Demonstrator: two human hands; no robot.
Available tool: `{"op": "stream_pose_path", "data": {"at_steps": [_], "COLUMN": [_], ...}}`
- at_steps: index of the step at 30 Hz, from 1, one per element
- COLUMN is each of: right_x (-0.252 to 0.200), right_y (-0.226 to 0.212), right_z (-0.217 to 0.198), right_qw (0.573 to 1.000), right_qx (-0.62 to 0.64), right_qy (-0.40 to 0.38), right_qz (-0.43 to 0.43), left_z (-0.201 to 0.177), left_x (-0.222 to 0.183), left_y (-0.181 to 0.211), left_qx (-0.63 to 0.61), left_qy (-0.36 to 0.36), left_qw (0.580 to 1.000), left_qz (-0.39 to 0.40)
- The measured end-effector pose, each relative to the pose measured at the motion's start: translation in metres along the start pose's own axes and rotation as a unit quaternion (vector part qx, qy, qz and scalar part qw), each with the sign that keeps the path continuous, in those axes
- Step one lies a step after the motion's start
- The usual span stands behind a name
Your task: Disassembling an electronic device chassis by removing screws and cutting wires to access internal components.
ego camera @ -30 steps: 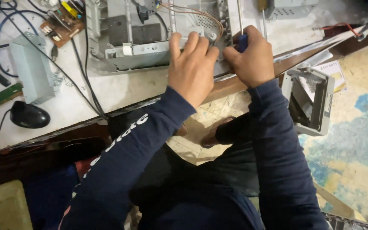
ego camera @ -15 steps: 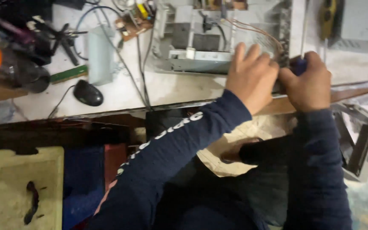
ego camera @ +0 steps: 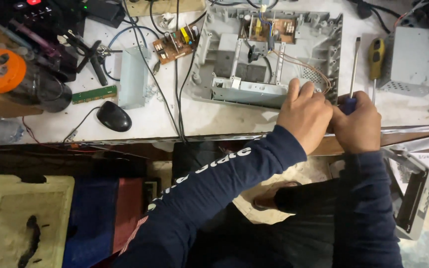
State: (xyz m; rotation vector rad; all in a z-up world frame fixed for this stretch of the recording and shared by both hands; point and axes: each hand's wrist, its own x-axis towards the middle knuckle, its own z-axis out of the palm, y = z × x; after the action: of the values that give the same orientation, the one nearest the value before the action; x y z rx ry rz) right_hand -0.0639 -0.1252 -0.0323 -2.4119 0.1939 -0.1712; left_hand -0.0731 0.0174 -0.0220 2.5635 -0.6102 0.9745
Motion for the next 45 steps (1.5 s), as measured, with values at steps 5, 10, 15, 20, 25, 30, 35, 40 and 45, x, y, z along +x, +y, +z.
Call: {"op": "stream_pose_path", "data": {"at_steps": [5,10,15,20,25,30,35,40,45], "right_x": [-0.001,0.001,0.014,-0.023,-0.075,-0.138,-0.164,-0.136,-0.09], "right_y": [-0.005,-0.002,0.051,0.045,0.049,0.03,-0.006,0.029,0.043], "right_z": [-0.002,-0.002,0.019,0.008,0.006,0.006,0.001,-0.006,-0.02], "right_qw": [1.0,1.0,0.996,0.996,0.993,0.982,0.992,0.982,0.967], "right_qx": [0.011,0.006,-0.055,-0.036,-0.058,-0.08,0.004,0.059,0.048], "right_qy": [-0.01,-0.003,0.013,0.051,0.082,0.154,0.123,0.163,0.248], "right_qz": [0.025,0.026,-0.069,-0.064,-0.056,-0.075,0.017,0.071,0.001], "left_z": [0.003,0.001,0.011,0.006,-0.018,-0.058,-0.107,-0.096,-0.109], "left_x": [0.0,0.0,-0.005,-0.016,-0.037,-0.061,-0.054,-0.068,-0.069], "left_y": [-0.001,0.0,0.0,0.004,0.007,-0.002,-0.02,-0.038,-0.055], "left_qx": [-0.008,0.019,-0.054,-0.083,-0.131,-0.248,-0.094,-0.149,-0.131], "left_qy": [-0.012,-0.017,0.05,-0.039,-0.067,-0.004,-0.159,-0.175,-0.214], "left_qw": [1.0,1.0,0.997,0.995,0.987,0.948,0.948,0.938,0.93], "left_qz": [0.004,0.013,0.018,0.028,0.07,0.197,0.26,0.258,0.27]}}
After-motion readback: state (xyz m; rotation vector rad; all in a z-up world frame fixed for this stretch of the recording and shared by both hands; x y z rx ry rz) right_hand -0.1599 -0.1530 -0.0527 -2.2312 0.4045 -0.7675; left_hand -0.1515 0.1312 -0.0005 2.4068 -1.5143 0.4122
